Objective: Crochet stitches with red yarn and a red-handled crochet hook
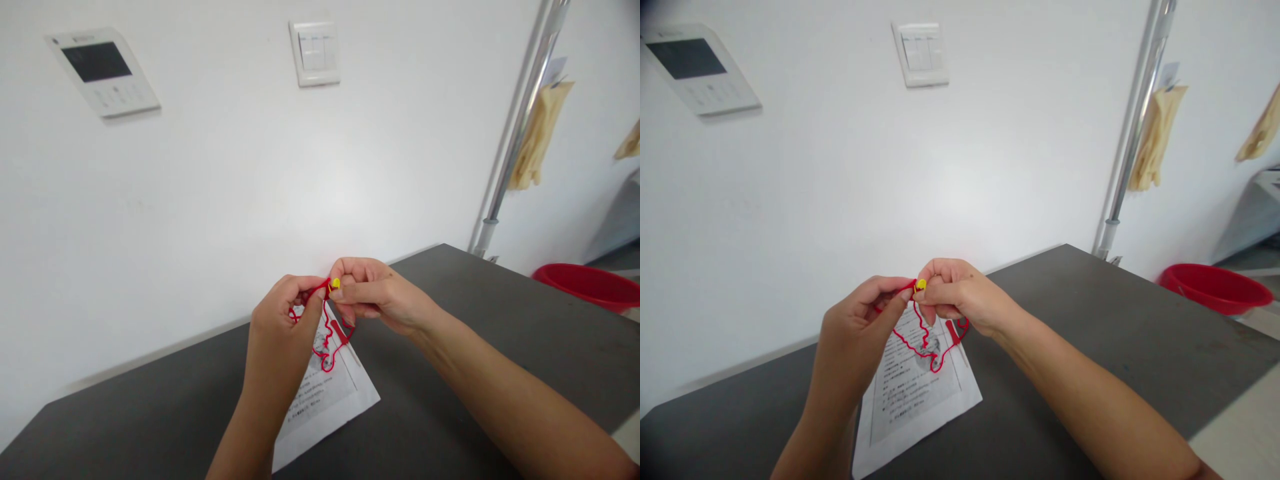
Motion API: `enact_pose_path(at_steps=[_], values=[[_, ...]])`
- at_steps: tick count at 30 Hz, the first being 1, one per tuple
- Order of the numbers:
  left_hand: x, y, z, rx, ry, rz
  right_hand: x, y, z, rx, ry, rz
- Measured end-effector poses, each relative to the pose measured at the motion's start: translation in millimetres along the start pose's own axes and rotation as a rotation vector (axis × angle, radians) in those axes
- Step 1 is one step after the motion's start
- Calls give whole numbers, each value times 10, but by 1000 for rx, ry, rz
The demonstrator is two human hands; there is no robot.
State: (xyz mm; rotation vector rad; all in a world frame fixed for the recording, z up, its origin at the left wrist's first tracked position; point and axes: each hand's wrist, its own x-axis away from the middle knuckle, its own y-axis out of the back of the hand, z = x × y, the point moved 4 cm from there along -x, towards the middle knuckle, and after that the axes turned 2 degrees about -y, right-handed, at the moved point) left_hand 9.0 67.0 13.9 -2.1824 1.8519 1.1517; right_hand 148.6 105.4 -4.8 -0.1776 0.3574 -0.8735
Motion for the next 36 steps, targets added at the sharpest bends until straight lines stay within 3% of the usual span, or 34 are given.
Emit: enact_pose_path(at_steps=[20,30,36], values=[[12,8,-71,-101,-89,-4,-24,7,11,21,-37,0],[11,20,-85,-124,-153,-18,-39,28,1,-78,-105,43],[15,31,-43,-35,-97,-5,-26,31,-20,-178,-133,51]])
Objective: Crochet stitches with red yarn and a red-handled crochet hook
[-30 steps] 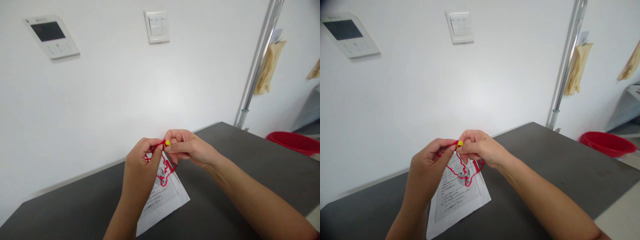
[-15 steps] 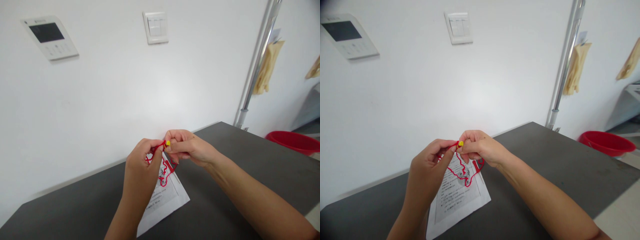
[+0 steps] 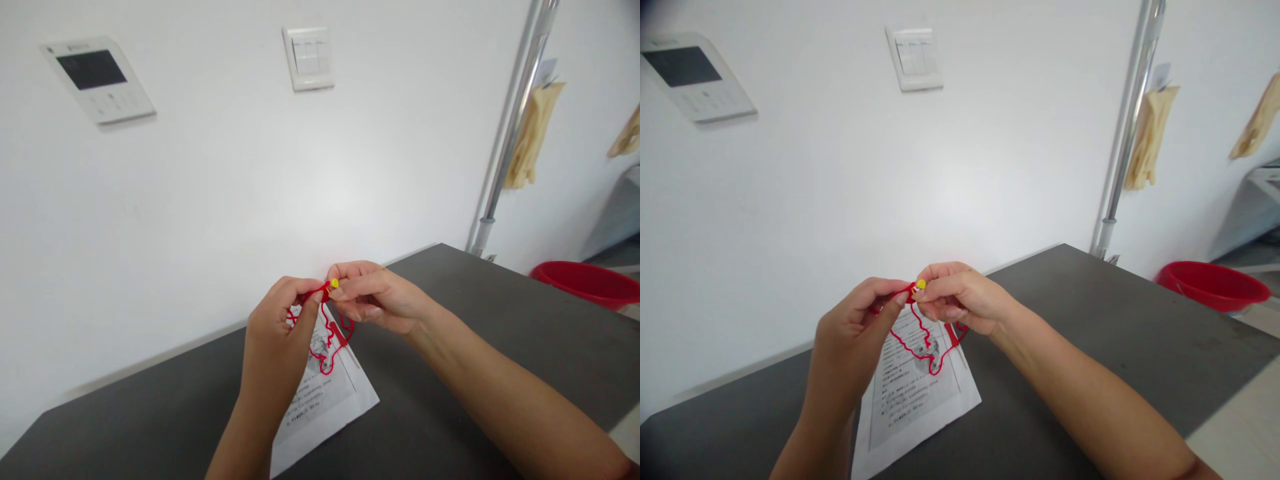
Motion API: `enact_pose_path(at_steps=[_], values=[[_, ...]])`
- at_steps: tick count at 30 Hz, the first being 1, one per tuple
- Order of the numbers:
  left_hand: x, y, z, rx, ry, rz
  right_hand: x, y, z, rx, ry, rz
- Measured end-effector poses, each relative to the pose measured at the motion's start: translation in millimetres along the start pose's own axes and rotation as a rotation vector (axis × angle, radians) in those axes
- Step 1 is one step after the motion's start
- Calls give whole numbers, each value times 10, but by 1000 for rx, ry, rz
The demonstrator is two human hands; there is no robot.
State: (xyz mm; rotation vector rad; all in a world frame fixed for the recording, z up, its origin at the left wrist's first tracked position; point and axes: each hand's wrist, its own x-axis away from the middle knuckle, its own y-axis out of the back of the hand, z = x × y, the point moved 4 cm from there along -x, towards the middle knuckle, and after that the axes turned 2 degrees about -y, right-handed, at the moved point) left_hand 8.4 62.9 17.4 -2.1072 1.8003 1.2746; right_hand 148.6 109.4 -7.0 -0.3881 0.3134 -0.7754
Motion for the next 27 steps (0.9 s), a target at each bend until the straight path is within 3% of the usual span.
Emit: enact_pose_path(at_steps=[9,20,27], values=[[27,-162,239,557,383,110,49,7,-50,-110,-41,78],[21,-162,222,565,365,101,56,2,-48,-106,-41,53],[16,-89,155,381,275,67,42,-16,-30,-105,-39,39]])
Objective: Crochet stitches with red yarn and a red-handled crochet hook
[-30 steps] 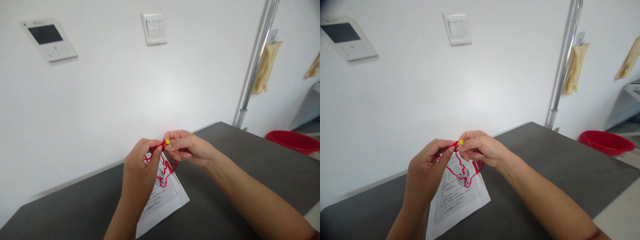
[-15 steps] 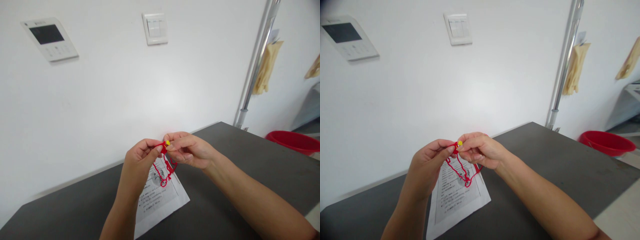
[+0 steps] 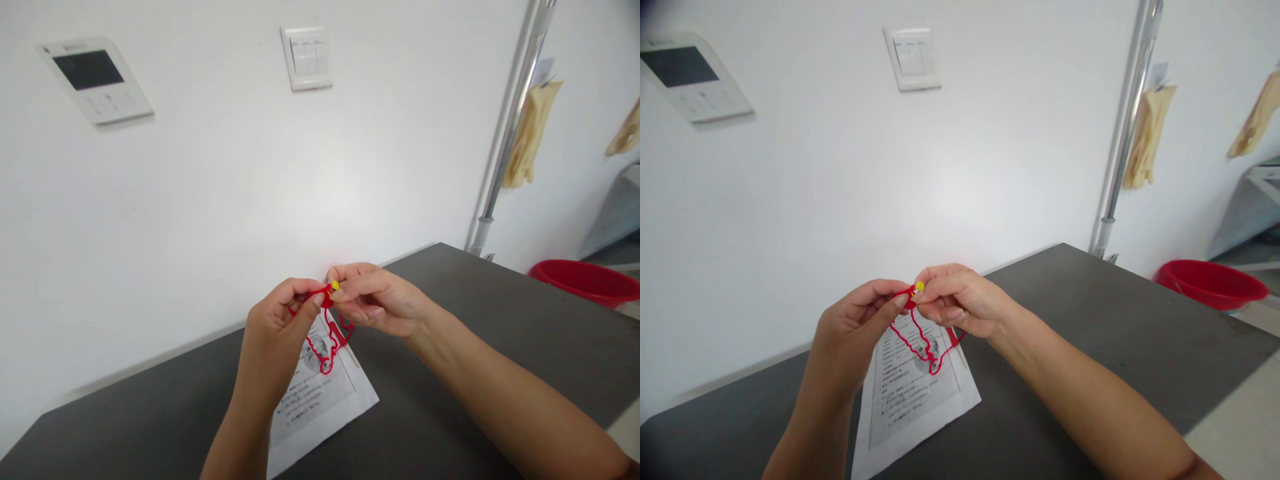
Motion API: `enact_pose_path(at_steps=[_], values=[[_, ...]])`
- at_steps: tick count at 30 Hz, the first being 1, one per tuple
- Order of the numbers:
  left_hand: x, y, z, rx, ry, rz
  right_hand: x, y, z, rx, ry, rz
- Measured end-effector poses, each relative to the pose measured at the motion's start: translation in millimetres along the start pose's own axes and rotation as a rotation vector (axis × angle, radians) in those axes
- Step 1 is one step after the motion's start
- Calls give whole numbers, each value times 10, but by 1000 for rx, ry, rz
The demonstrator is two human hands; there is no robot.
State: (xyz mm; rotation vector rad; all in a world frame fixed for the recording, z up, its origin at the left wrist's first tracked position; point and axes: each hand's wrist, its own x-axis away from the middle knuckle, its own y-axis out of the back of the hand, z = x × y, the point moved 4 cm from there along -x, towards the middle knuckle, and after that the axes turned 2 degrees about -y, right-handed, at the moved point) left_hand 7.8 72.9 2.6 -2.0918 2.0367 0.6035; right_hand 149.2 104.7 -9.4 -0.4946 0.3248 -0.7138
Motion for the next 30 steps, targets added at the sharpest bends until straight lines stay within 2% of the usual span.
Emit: enact_pose_path(at_steps=[5,10,13,17,24,30], values=[[11,-3,-52,-88,-57,-14,13,-23,18,29,48,-74],[54,2,-102,-245,-137,-175,20,-46,43,105,108,-144],[65,-3,-120,-304,-189,-208,17,-46,41,131,107,-125],[54,-1,-149,-360,-267,-183,30,-34,42,141,128,-108],[36,41,-141,-353,-297,-158,40,-70,19,198,164,-67],[30,50,-165,-434,-540,-76,42,-48,18,261,186,-101]])
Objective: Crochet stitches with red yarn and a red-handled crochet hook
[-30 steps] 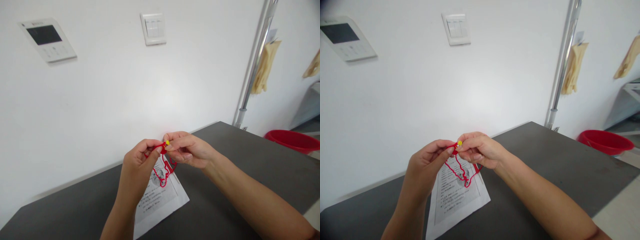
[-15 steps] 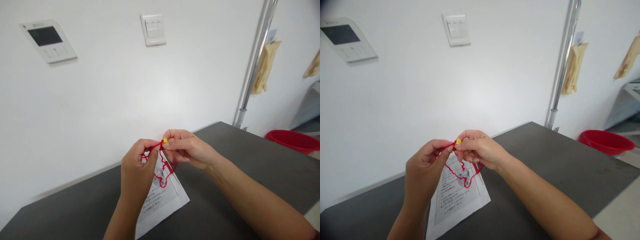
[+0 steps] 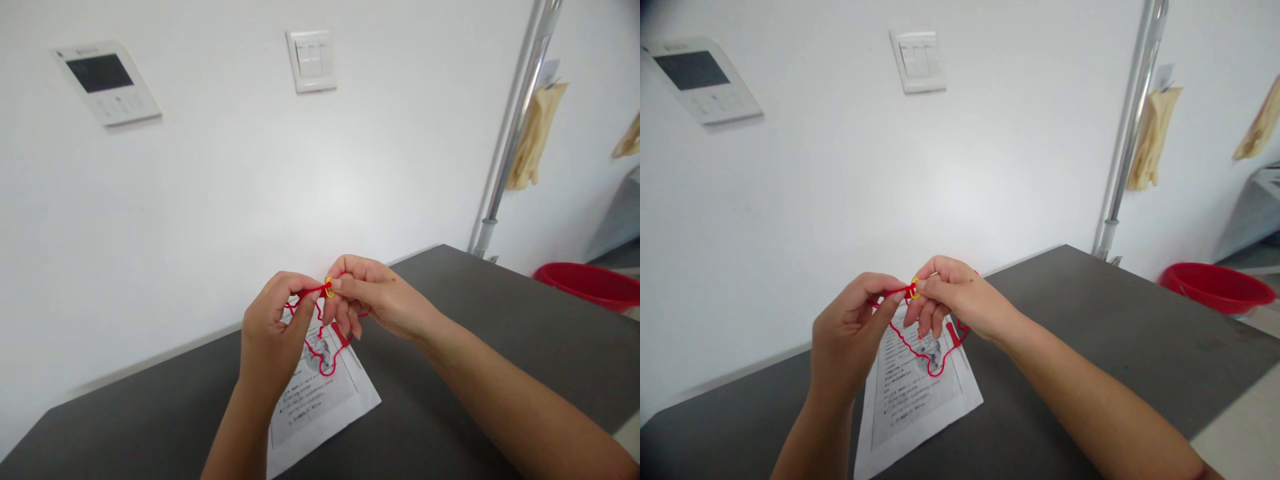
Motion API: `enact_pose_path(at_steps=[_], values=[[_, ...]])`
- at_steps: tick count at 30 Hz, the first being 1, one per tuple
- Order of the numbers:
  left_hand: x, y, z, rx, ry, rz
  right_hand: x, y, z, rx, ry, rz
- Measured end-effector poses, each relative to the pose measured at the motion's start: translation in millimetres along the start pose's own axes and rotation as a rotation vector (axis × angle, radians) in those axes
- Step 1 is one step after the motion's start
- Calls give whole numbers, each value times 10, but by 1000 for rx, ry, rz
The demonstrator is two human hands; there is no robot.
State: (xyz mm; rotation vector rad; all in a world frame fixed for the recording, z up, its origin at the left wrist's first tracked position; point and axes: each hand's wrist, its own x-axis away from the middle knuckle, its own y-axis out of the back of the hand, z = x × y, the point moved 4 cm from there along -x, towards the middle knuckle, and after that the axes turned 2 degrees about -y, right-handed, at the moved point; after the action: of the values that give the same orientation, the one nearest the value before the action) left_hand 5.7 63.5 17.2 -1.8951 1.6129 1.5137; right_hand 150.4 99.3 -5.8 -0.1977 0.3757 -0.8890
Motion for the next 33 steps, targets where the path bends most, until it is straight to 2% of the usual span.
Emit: enact_pose_path(at_steps=[7,22,27,33], values=[[-36,14,-59,-119,-206,66,0,17,-29,56,30,-53],[-18,-38,-119,-237,-346,49,21,-10,-43,162,27,-139],[-17,-54,-92,-241,-316,59,-4,3,-72,192,43,-139],[-30,-19,-30,-233,-184,63,-11,-11,-106,230,69,-112]])
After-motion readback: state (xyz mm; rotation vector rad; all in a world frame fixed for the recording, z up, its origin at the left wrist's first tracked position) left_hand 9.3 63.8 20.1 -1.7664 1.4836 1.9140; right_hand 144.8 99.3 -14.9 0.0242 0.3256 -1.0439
